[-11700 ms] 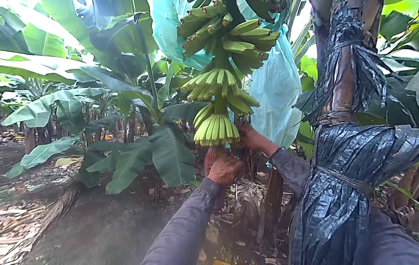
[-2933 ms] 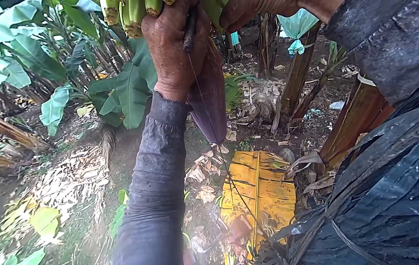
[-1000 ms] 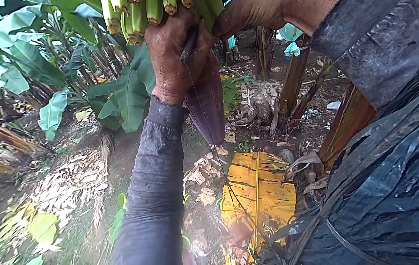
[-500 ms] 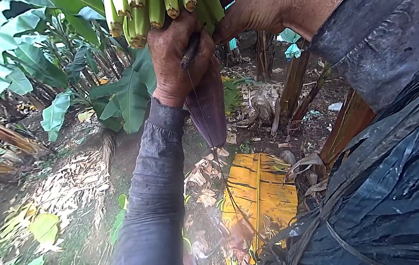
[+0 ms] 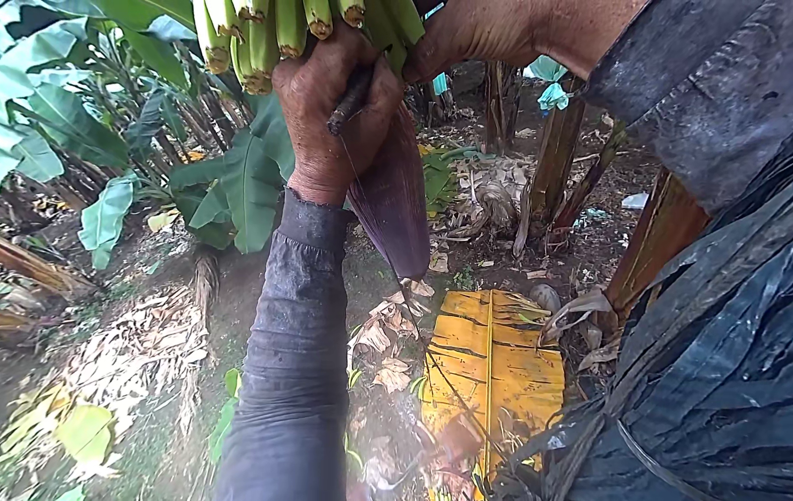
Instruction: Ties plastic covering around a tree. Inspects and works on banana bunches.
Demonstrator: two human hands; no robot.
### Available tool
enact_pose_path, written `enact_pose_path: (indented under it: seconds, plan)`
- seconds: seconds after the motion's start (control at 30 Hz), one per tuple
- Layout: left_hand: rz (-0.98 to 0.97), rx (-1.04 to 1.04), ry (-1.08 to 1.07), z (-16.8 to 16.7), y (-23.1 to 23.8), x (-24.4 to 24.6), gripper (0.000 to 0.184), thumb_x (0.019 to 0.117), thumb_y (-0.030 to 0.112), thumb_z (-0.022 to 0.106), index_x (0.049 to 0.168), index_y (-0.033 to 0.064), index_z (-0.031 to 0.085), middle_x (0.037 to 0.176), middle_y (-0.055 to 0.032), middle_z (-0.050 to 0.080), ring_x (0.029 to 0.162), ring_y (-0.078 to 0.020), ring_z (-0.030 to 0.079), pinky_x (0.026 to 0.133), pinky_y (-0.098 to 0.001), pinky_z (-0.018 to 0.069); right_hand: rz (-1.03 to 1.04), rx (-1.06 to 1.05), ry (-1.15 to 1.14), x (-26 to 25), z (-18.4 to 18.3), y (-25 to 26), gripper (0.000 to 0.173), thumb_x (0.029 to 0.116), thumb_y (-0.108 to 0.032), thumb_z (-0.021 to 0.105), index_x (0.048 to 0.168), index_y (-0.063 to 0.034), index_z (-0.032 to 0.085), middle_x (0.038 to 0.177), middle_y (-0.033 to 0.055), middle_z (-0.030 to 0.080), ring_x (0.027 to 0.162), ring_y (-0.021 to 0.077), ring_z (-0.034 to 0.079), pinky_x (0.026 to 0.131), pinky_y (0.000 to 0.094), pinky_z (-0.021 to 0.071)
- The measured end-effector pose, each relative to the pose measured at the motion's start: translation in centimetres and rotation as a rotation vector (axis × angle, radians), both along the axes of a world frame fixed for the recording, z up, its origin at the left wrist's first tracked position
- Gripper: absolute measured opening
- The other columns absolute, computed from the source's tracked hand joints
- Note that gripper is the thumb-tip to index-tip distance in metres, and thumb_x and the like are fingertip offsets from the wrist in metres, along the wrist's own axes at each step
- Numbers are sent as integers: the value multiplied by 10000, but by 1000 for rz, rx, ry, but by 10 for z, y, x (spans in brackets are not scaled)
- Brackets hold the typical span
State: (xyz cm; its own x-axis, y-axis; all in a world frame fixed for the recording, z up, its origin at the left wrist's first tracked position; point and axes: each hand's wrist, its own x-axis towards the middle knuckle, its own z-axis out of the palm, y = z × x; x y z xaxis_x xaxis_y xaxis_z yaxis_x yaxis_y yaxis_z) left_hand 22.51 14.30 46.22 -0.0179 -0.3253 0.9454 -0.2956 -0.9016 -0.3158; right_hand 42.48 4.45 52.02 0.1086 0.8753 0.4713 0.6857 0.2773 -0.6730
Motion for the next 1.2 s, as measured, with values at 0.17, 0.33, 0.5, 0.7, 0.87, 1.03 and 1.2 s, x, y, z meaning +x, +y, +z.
enact_pose_path:
  seconds: [0.17, 0.33, 0.5, 0.7, 0.87, 1.03, 1.2]
  plan:
    - [2, 15, 61, 0, 2, 0, 133, 899, 137, 699, 817, 46, 749, 803, -89, 738, 744, -125, 691, 657, -302, 529, 4, 12, -30, 2, 0, 2, 417, 817, -126, 841, 1193, -54, 678, 1080, 94, 736, 959, 155, 745, 860, 334, 645]
    - [24, 19, 80, 1, -2, -3, 147, 894, 134, 687, 777, 55, 727, 768, -87, 718, 720, -126, 672, 638, -303, 499, -107, 28, -81, -58, 0, -54, 357, 831, -38, 801, 1172, -53, 695, 1076, 57, 730, 970, 73, 713, 861, 223, 595]
    - [58, 30, 107, 2, -3, -5, 153, 896, 147, 686, 774, 62, 721, 763, -83, 716, 722, -135, 671, 649, -316, 494, -276, -5, -123, -83, 1, -71, 423, 826, -46, 796, 1228, -96, 674, 1118, 23, 713, 1016, 43, 682, 900, 205, 557]
    - [-11, 35, 171, 4, -1, -6, 149, 910, 151, 677, 805, 58, 726, 783, -78, 713, 736, -121, 668, 658, -315, 509, -266, -4, -106, -83, 0, -71, 425, 829, -34, 797, 1234, -86, 679, 1120, 24, 723, 1013, 41, 690, 905, 199, 561]
    - [27, 23, 159, 2, -4, -4, 146, 920, 163, 686, 828, 62, 738, 809, -80, 723, 765, -127, 676, 687, -319, 522, -311, -16, -154, -84, 1, -73, 377, 822, -75, 809, 1180, -91, 691, 1070, 21, 703, 983, 41, 668, 881, 210, 547]
    - [59, 31, 178, 4, -5, -8, 157, 912, 178, 681, 802, 77, 728, 772, -65, 710, 732, -118, 666, 658, -315, 503, -301, -11, -137, -84, 2, -72, 419, 816, -60, 812, 1216, -93, 689, 1112, 25, 725, 1018, 44, 689, 916, 215, 559]
    - [46, 54, 234, 6, -7, -11, 162, 923, 183, 671, 811, 75, 715, 793, -68, 706, 764, -125, 665, 681, -324, 505, -144, 68, -183, -66, -1, -67, 400, 801, -37, 810, 1184, -45, 695, 1071, 51, 732, 973, 51, 698, 852, 191, 571]
